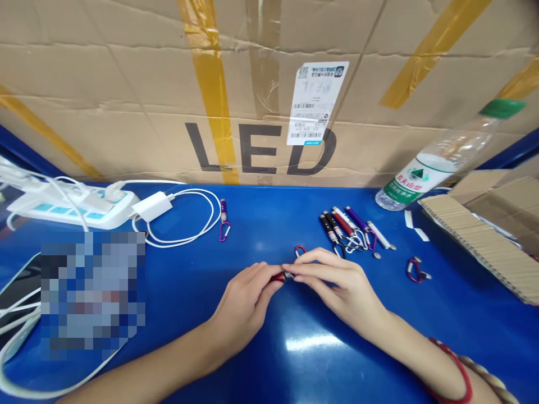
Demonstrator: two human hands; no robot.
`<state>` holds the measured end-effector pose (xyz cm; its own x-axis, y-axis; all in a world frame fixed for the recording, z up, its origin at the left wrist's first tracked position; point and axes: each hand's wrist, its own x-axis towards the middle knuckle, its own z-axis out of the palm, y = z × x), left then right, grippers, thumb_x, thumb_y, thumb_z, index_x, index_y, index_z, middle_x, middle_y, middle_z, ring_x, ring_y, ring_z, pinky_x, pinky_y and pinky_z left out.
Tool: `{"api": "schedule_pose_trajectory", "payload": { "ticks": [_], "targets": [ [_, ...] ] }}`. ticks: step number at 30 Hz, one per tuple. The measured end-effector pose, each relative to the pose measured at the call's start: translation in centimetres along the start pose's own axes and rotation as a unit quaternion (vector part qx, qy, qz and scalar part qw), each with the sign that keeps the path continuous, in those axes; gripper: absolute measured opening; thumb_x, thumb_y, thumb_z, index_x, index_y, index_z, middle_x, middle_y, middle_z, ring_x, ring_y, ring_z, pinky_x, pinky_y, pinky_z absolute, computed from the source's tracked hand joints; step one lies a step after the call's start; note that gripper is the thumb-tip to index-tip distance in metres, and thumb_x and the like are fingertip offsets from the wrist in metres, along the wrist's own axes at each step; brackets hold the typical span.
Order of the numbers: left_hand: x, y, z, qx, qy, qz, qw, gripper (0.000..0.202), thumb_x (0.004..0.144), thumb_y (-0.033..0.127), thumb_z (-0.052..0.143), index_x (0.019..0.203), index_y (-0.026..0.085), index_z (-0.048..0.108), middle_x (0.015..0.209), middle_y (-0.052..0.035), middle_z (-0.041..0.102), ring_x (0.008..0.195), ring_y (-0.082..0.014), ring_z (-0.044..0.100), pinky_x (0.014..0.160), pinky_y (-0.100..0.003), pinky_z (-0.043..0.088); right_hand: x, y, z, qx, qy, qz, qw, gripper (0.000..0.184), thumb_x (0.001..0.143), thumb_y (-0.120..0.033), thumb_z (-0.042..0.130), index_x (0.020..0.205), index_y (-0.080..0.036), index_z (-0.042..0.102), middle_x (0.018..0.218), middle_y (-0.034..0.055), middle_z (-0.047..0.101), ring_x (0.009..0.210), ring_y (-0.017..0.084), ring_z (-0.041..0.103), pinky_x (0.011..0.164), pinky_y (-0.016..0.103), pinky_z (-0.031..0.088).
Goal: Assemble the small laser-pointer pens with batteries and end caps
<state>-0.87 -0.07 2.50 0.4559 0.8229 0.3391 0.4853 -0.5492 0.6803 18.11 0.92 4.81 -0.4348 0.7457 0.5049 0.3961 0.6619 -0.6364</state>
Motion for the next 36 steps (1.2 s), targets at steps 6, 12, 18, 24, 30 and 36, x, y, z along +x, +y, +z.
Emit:
{"api": "schedule_pose_trajectory", "payload": {
  "ticks": [6, 12, 18, 24, 30, 36],
  "targets": [
    [0.0, 0.1, -0.1, 0.008, 0.001, 0.003, 1.000, 0.021, 0.095, 0.019, 0.036, 0.095, 0.015, 0.056, 0.083, -0.0042, 0.063, 0.073, -0.0159, 0.057, 0.072, -0.028, 0.046, 0.3, -0.6, 0.0, 0.007, -0.007, 0.023, 1.000, 0.029, 0.083, -0.011, 0.057, 0.103, -0.027, 0.070, 0.085, 0.0025, 0.068, 0.075, 0.014, 0.065, 0.067, 0.024, 0.056],
    [0.0, 0.1, -0.2, -0.008, -0.005, -0.011, 1.000, 0.020, 0.094, 0.018, 0.036, 0.096, 0.017, 0.056, 0.084, -0.0034, 0.063, 0.075, -0.0160, 0.058, 0.071, -0.027, 0.047, 0.1, -0.5, 0.4, 0.016, 0.001, 0.069, 0.998, 0.022, 0.079, -0.014, 0.061, 0.096, -0.024, 0.071, 0.087, 0.0046, 0.071, 0.069, 0.014, 0.066, 0.059, 0.026, 0.057],
    [0.0, 0.1, -0.1, 0.000, -0.015, -0.021, 1.000, 0.022, 0.094, 0.019, 0.034, 0.099, 0.018, 0.056, 0.084, -0.0035, 0.063, 0.077, -0.0171, 0.057, 0.071, -0.029, 0.046, 0.3, -0.1, 0.3, 0.003, 0.023, 0.032, 0.999, 0.017, 0.077, -0.013, 0.065, 0.089, -0.022, 0.072, 0.080, 0.0038, 0.073, 0.070, 0.016, 0.066, 0.064, 0.030, 0.057],
    [-0.1, 0.2, -0.1, -0.017, -0.026, -0.018, 0.999, 0.022, 0.093, 0.017, 0.033, 0.091, 0.016, 0.054, 0.077, -0.0033, 0.060, 0.071, -0.0160, 0.055, 0.068, -0.027, 0.045, 0.3, 0.6, 0.2, 0.043, -0.011, -0.004, 0.999, 0.016, 0.084, -0.018, 0.059, 0.075, -0.021, 0.072, 0.075, 0.0041, 0.071, 0.069, 0.015, 0.065, 0.064, 0.030, 0.055],
    [-0.1, 0.3, -0.1, -0.063, -0.055, -0.069, 0.994, 0.018, 0.091, 0.018, 0.033, 0.088, 0.018, 0.051, 0.070, 0.0003, 0.056, 0.061, -0.0139, 0.053, 0.062, -0.024, 0.044, 0.0, 1.5, 0.5, 0.064, -0.020, -0.002, 0.998, 0.017, 0.085, -0.023, 0.059, 0.074, -0.021, 0.073, 0.075, 0.0039, 0.069, 0.068, 0.014, 0.061, 0.063, 0.031, 0.052],
    [-0.1, 0.3, -0.1, -0.071, -0.054, -0.062, 0.994, 0.019, 0.091, 0.017, 0.033, 0.091, 0.019, 0.052, 0.073, 0.0000, 0.059, 0.063, -0.0134, 0.054, 0.063, -0.024, 0.045, 0.1, 1.4, 0.6, 0.073, -0.021, 0.007, 0.997, 0.019, 0.085, -0.029, 0.059, 0.074, -0.023, 0.073, 0.074, 0.0037, 0.069, 0.069, 0.015, 0.061, 0.064, 0.032, 0.052]
  ]
}}
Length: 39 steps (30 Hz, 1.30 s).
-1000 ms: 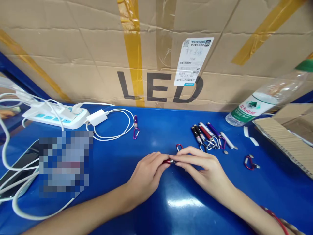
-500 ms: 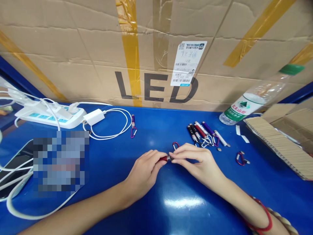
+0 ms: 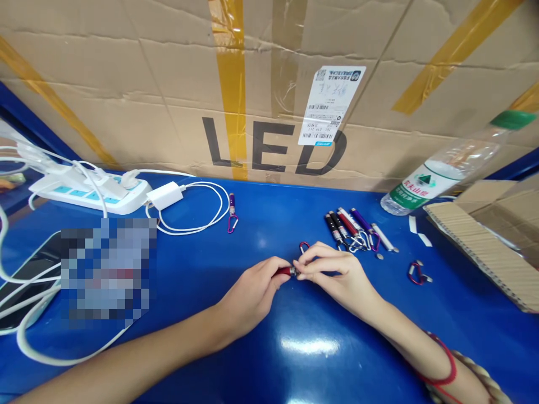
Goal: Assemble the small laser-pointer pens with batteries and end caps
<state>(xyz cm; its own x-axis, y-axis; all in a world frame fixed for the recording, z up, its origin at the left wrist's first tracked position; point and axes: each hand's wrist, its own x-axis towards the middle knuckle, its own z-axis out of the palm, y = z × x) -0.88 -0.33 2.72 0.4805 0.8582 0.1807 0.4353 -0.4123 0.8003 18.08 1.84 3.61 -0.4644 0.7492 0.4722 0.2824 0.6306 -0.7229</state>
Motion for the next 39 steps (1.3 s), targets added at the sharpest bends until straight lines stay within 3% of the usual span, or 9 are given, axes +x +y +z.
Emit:
{"api": "schedule_pose_trajectory", "payload": {
  "ticks": [10, 17, 22, 27, 32, 39],
  "targets": [
    [0.2, -0.5, 0.0, 0.002, 0.007, 0.035, 0.999, 0.023, 0.092, 0.016, 0.032, 0.099, 0.016, 0.055, 0.073, -0.0006, 0.056, 0.064, -0.0133, 0.053, 0.065, -0.022, 0.044, -0.1, 0.4, 0.2, 0.044, -0.008, 0.022, 0.999, 0.010, 0.080, -0.019, 0.065, 0.078, -0.022, 0.074, 0.077, 0.0031, 0.066, 0.071, 0.013, 0.062, 0.065, 0.029, 0.050],
    [0.3, -0.4, 0.0, 0.019, 0.013, 0.043, 0.999, 0.025, 0.092, 0.016, 0.034, 0.104, 0.015, 0.056, 0.073, -0.0009, 0.058, 0.064, -0.0130, 0.054, 0.065, -0.022, 0.044, -0.1, 0.5, 0.3, 0.037, 0.005, 0.047, 0.998, 0.014, 0.081, -0.024, 0.063, 0.074, -0.021, 0.074, 0.073, 0.0018, 0.055, 0.062, 0.011, 0.052, 0.053, 0.026, 0.044],
    [0.3, -0.3, 0.1, 0.023, 0.018, 0.043, 0.999, 0.023, 0.092, 0.016, 0.035, 0.103, 0.016, 0.056, 0.076, -0.0014, 0.059, 0.064, -0.0129, 0.055, 0.067, -0.023, 0.046, -0.1, 0.3, 0.1, 0.060, -0.013, 0.054, 0.997, 0.009, 0.078, -0.024, 0.066, 0.079, -0.020, 0.074, 0.078, 0.0033, 0.057, 0.067, 0.012, 0.054, 0.052, 0.025, 0.043],
    [0.2, -0.3, 0.1, 0.032, 0.018, 0.053, 0.998, 0.023, 0.092, 0.015, 0.035, 0.101, 0.017, 0.056, 0.074, -0.0012, 0.058, 0.064, -0.0131, 0.054, 0.065, -0.023, 0.045, -0.1, 0.3, -0.6, 0.045, -0.041, 0.048, 0.997, 0.012, 0.081, -0.023, 0.063, 0.080, -0.020, 0.074, 0.083, 0.0040, 0.059, 0.068, 0.012, 0.054, 0.057, 0.026, 0.047],
    [0.3, -0.2, 0.1, 0.045, 0.015, 0.062, 0.997, 0.022, 0.092, 0.015, 0.034, 0.097, 0.016, 0.055, 0.072, -0.0011, 0.056, 0.063, -0.0133, 0.053, 0.062, -0.022, 0.044, -0.3, 0.2, -0.7, -0.009, -0.012, 0.030, 0.999, 0.010, 0.078, -0.019, 0.067, 0.085, -0.021, 0.074, 0.083, 0.0032, 0.060, 0.072, 0.012, 0.057, 0.063, 0.026, 0.048],
    [0.3, -0.2, 0.0, 0.042, -0.003, 0.067, 0.997, 0.020, 0.092, 0.015, 0.034, 0.099, 0.017, 0.053, 0.073, -0.0010, 0.057, 0.062, -0.0132, 0.053, 0.063, -0.022, 0.045, -0.3, 0.1, -0.7, -0.014, -0.026, 0.024, 0.999, 0.015, 0.082, -0.017, 0.062, 0.070, -0.019, 0.072, 0.085, 0.0037, 0.059, 0.066, 0.010, 0.053, 0.058, 0.025, 0.046]
  ]
}}
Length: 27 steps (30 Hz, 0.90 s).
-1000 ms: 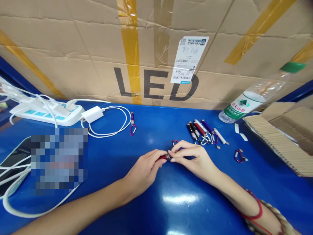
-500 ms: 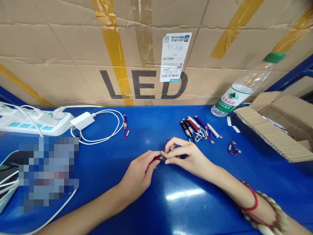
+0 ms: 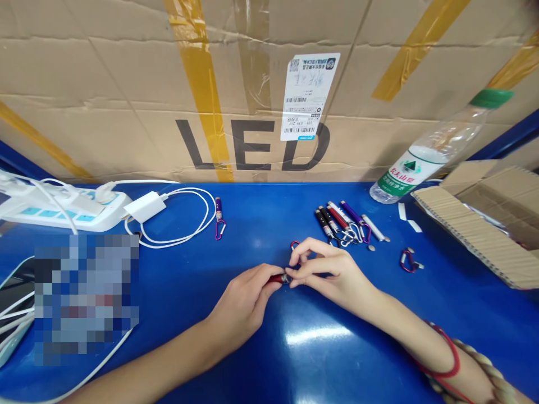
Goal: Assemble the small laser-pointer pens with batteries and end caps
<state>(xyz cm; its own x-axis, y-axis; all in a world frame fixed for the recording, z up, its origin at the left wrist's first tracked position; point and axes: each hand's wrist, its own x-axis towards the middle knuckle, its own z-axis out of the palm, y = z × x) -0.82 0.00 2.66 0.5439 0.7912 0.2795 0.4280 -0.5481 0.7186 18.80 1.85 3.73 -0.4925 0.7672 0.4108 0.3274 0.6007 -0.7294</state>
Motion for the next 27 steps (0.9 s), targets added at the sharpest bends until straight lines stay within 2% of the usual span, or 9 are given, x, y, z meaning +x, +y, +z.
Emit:
{"api": "schedule_pose_trajectory", "payload": {
  "ticks": [6, 12, 20, 23, 27],
  "targets": [
    [-0.1, 0.1, 0.0, -0.033, -0.026, -0.041, 0.998, 0.013, 0.090, 0.013, 0.034, 0.084, 0.020, 0.043, 0.071, 0.0004, 0.057, 0.060, -0.0128, 0.054, 0.058, -0.022, 0.044, 0.0, 0.3, 0.0, 0.015, -0.004, -0.013, 1.000, 0.018, 0.083, -0.019, 0.060, 0.070, -0.018, 0.071, 0.083, 0.0038, 0.057, 0.064, 0.009, 0.054, 0.056, 0.024, 0.047],
    [-0.2, 0.0, 0.2, -0.056, -0.028, -0.034, 0.997, 0.013, 0.089, 0.013, 0.034, 0.080, 0.022, 0.036, 0.074, 0.0004, 0.058, 0.066, -0.0134, 0.057, 0.062, -0.023, 0.045, -0.3, 0.6, 0.2, 0.012, -0.005, -0.026, 1.000, 0.018, 0.084, -0.019, 0.060, 0.069, -0.019, 0.070, 0.080, 0.0022, 0.055, 0.068, 0.011, 0.057, 0.058, 0.024, 0.048],
    [-0.4, -0.6, 0.5, -0.037, -0.002, 0.029, 0.999, 0.016, 0.092, 0.014, 0.034, 0.078, 0.020, 0.039, 0.071, -0.0004, 0.054, 0.062, -0.0132, 0.054, 0.061, -0.024, 0.046, -0.4, 0.4, 0.6, 0.023, -0.001, -0.015, 1.000, 0.018, 0.082, -0.018, 0.061, 0.066, -0.021, 0.070, 0.074, 0.0007, 0.053, 0.065, 0.010, 0.056, 0.057, 0.024, 0.047],
    [-0.4, -0.7, 0.6, -0.024, 0.020, 0.058, 0.998, 0.016, 0.093, 0.013, 0.036, 0.080, 0.019, 0.044, 0.072, -0.0015, 0.056, 0.064, -0.0135, 0.056, 0.064, -0.024, 0.047, -0.2, -0.1, 0.7, 0.028, 0.008, 0.010, 1.000, 0.020, 0.080, -0.022, 0.064, 0.061, -0.019, 0.068, 0.070, 0.0001, 0.052, 0.063, 0.010, 0.055, 0.056, 0.024, 0.046],
    [-0.4, -0.8, 0.7, 0.011, 0.053, 0.084, 0.995, 0.020, 0.094, 0.016, 0.037, 0.079, 0.016, 0.049, 0.068, -0.0022, 0.056, 0.061, -0.0136, 0.054, 0.059, -0.024, 0.046, 0.0, -0.6, 1.1, 0.030, 0.026, 0.049, 0.998, 0.027, 0.075, -0.029, 0.069, 0.053, -0.016, 0.061, 0.066, -0.0008, 0.051, 0.057, 0.009, 0.051, 0.052, 0.024, 0.044]
  ]
}}
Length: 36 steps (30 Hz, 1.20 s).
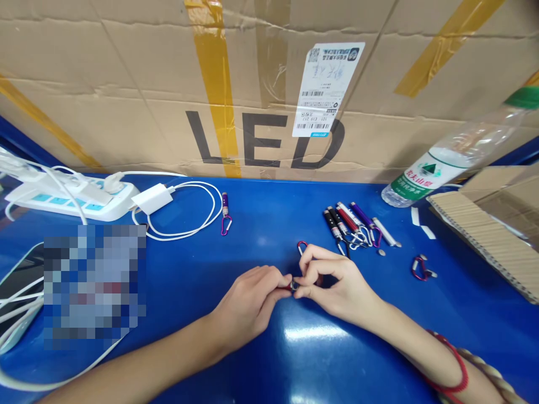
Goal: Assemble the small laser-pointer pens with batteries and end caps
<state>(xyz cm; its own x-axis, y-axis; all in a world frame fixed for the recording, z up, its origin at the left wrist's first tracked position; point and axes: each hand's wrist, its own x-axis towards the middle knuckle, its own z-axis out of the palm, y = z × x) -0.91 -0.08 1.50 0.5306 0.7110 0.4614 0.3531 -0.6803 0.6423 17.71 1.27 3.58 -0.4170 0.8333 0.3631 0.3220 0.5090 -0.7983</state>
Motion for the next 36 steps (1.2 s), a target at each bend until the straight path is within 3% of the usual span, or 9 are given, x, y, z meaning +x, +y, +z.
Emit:
{"api": "schedule_pose_trajectory", "payload": {
  "ticks": [5, 13, 24, 29, 36],
  "targets": [
    [0.16, -0.12, 0.00, 0.036, 0.030, 0.031, 0.998, 0.021, 0.095, 0.017, 0.038, 0.081, 0.015, 0.053, 0.066, -0.0025, 0.057, 0.058, -0.0130, 0.052, 0.057, -0.024, 0.044, 0.03, -0.19, 0.43, 0.008, 0.012, 0.030, 0.999, 0.030, 0.073, -0.030, 0.070, 0.051, -0.016, 0.055, 0.066, 0.0002, 0.052, 0.054, 0.009, 0.047, 0.045, 0.022, 0.039],
    [0.13, 0.21, -0.14, 0.044, 0.046, 0.028, 0.998, 0.019, 0.095, 0.017, 0.040, 0.085, 0.014, 0.056, 0.070, -0.0041, 0.061, 0.061, -0.0134, 0.056, 0.059, -0.026, 0.046, 0.07, -0.39, 0.37, 0.020, 0.007, 0.045, 0.999, 0.035, 0.075, -0.035, 0.067, 0.051, -0.016, 0.051, 0.065, 0.0004, 0.051, 0.053, 0.009, 0.045, 0.044, 0.022, 0.038],
    [0.19, 0.25, -0.20, -0.025, 0.063, -0.064, 0.996, 0.010, 0.092, 0.021, 0.047, 0.089, 0.017, 0.056, 0.077, -0.0021, 0.064, 0.069, -0.0127, 0.061, 0.061, -0.021, 0.049, 0.43, -0.07, 0.38, 0.098, 0.002, 0.112, 0.989, 0.037, 0.072, -0.043, 0.068, 0.052, -0.015, 0.054, 0.066, 0.0003, 0.051, 0.051, 0.008, 0.046, 0.041, 0.020, 0.035],
    [0.49, 0.48, -0.54, -0.001, 0.029, -0.033, 0.999, 0.020, 0.094, 0.021, 0.043, 0.105, 0.019, 0.059, 0.080, -0.0034, 0.065, 0.068, -0.0136, 0.060, 0.063, -0.024, 0.049, 0.53, -0.10, -0.08, 0.085, -0.005, 0.099, 0.991, 0.035, 0.070, -0.043, 0.070, 0.053, -0.016, 0.059, 0.062, -0.0003, 0.055, 0.055, 0.009, 0.049, 0.048, 0.023, 0.039],
    [0.63, 0.80, -0.70, 0.004, 0.015, -0.044, 0.999, 0.021, 0.093, 0.015, 0.041, 0.098, 0.017, 0.061, 0.075, -0.0034, 0.062, 0.065, -0.0136, 0.056, 0.062, -0.023, 0.047, 0.23, -0.01, 0.04, 0.012, 0.033, 0.064, 0.997, 0.035, 0.068, -0.041, 0.073, 0.051, -0.017, 0.053, 0.059, -0.0018, 0.053, 0.054, 0.010, 0.049, 0.046, 0.022, 0.041]
  ]
}}
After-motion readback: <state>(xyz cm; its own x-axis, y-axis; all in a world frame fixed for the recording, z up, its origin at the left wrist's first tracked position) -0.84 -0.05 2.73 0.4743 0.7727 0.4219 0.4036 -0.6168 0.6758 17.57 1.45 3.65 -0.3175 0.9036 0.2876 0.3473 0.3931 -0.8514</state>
